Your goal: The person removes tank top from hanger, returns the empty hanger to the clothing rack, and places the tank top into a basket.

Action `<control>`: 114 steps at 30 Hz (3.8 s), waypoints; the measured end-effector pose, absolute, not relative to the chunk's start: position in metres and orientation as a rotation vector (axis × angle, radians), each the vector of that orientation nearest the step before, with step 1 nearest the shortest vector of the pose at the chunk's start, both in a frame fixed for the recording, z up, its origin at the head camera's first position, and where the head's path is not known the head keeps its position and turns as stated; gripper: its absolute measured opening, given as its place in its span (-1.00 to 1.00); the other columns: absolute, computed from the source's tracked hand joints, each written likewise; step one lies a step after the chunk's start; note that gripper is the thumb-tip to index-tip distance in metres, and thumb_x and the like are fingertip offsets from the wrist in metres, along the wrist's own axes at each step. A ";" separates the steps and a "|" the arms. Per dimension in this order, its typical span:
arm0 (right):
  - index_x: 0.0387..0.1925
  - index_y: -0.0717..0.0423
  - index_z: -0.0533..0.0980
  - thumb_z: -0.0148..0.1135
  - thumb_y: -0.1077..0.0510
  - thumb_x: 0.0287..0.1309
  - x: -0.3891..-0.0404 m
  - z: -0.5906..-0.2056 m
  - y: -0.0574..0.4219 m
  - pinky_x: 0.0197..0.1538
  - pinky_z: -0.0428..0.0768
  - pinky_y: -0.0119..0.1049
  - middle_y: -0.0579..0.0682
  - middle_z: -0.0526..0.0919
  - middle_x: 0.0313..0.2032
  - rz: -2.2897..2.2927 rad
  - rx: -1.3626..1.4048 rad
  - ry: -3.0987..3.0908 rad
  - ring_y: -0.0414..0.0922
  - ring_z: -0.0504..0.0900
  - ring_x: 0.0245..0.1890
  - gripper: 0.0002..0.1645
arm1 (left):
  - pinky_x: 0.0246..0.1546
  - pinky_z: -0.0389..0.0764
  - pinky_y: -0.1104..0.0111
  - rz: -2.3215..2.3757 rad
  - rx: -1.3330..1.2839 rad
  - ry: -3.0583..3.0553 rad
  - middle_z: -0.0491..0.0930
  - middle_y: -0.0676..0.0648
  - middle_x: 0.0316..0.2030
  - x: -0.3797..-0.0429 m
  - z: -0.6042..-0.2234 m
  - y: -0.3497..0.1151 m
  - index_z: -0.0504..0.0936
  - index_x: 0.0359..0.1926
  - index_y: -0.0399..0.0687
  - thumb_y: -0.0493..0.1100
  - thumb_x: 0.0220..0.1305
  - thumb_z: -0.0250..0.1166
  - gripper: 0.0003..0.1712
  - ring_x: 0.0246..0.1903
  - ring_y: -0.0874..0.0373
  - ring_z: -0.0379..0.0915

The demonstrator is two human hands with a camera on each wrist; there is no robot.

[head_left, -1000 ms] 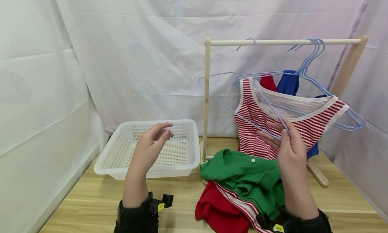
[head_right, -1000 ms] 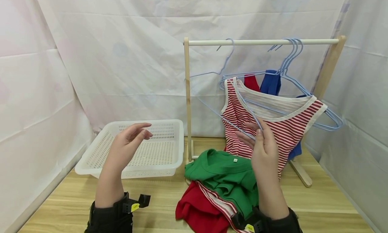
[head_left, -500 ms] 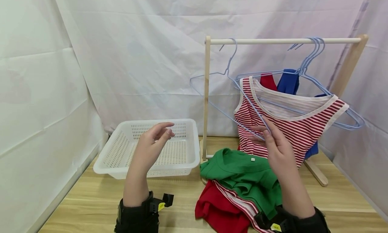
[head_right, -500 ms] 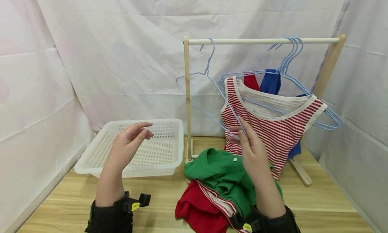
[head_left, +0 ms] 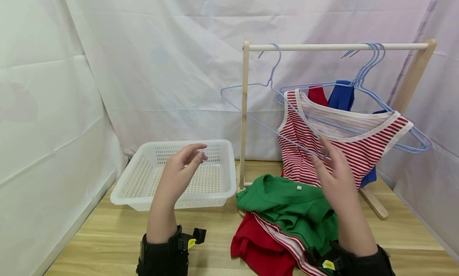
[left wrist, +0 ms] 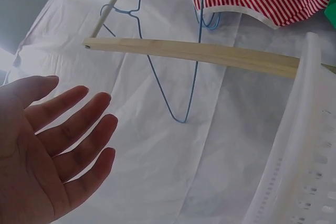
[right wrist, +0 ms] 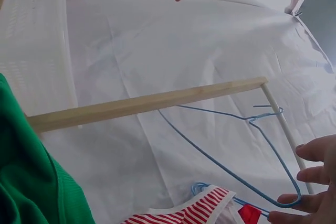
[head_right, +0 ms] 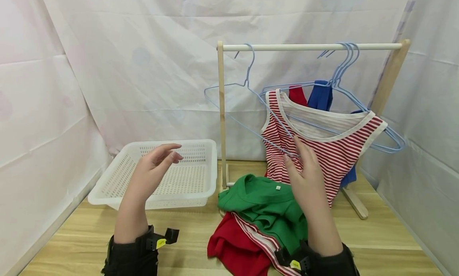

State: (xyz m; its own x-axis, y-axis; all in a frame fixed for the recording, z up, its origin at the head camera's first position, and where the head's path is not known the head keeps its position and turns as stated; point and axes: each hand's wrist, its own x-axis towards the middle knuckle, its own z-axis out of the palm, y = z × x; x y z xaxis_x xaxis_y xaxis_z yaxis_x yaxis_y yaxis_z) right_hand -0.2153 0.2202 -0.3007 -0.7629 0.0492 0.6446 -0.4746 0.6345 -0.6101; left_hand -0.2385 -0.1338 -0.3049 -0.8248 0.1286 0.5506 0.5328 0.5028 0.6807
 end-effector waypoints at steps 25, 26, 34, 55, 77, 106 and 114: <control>0.14 -0.13 0.33 0.07 0.15 0.20 -0.201 -0.296 0.216 0.06 0.37 0.00 -0.08 0.46 0.05 0.709 0.750 -2.377 -0.16 0.32 0.08 -0.54 | -0.32 0.55 0.25 -1.083 -0.825 -2.269 0.53 0.15 -0.20 -0.239 -0.312 -0.063 0.51 -0.04 0.12 0.01 0.32 0.01 -0.73 -0.24 0.36 0.38; 0.15 -0.14 0.31 0.05 0.12 0.22 -0.201 -0.297 0.216 0.05 0.38 0.03 -0.08 0.45 0.05 0.716 0.751 -2.426 -0.16 0.32 0.08 -0.55 | -0.32 0.55 0.26 -1.068 -0.839 -2.288 0.53 0.16 -0.21 -0.239 -0.313 -0.059 0.51 -0.05 0.13 -0.01 0.31 0.02 -0.74 -0.24 0.36 0.38; 0.27 -0.14 0.12 -0.03 -0.18 0.22 -0.203 -0.301 0.216 0.06 0.36 0.16 0.03 0.43 0.09 0.827 0.672 -2.764 -0.03 0.35 0.08 -0.37 | -0.25 0.53 0.32 -0.838 -0.954 -2.547 0.53 0.10 -0.12 -0.241 -0.326 -0.029 0.47 0.01 0.15 0.09 0.30 0.02 -0.67 -0.20 0.29 0.40; 0.09 -0.02 0.39 -0.15 -0.30 0.22 -0.209 -0.311 0.219 0.07 0.34 0.17 0.04 0.46 0.07 0.658 0.569 -2.928 0.03 0.33 0.10 -0.40 | -0.10 0.48 0.30 -0.172 -1.152 -2.874 0.33 0.03 0.12 -0.250 -0.392 0.030 0.19 0.25 0.17 0.40 -0.07 0.22 -0.11 0.02 0.13 0.29; 0.11 0.08 0.37 -0.11 -0.17 0.28 -0.217 -0.320 0.205 0.10 0.32 0.15 0.12 0.45 0.07 0.551 0.584 -2.948 0.08 0.32 0.11 -0.47 | -0.35 0.57 0.27 0.078 -1.035 -2.857 0.48 0.07 -0.04 -0.240 -0.409 0.050 0.26 0.21 0.11 0.20 0.16 0.15 -0.36 -0.21 0.14 0.44; 0.30 0.10 0.06 -0.19 -0.33 0.22 -0.220 -0.311 0.227 0.17 0.18 0.22 0.20 0.25 0.22 0.648 0.447 -2.962 0.13 0.15 0.21 -0.19 | -0.10 0.47 0.23 -1.334 -0.695 -2.757 0.53 0.10 -0.09 -0.257 -0.390 0.030 0.51 -0.02 0.22 -0.10 0.34 -0.07 -0.71 -0.12 0.29 0.36; 0.29 0.09 0.07 -0.16 -0.30 0.23 -0.215 -0.306 0.231 0.14 0.21 0.24 0.23 0.25 0.21 0.642 0.439 -2.933 0.15 0.17 0.19 -0.22 | -0.08 0.45 0.20 -1.630 -0.633 -2.646 0.51 0.09 -0.06 -0.258 -0.379 0.024 0.49 0.03 0.23 -0.08 0.34 -0.08 -0.68 -0.14 0.30 0.37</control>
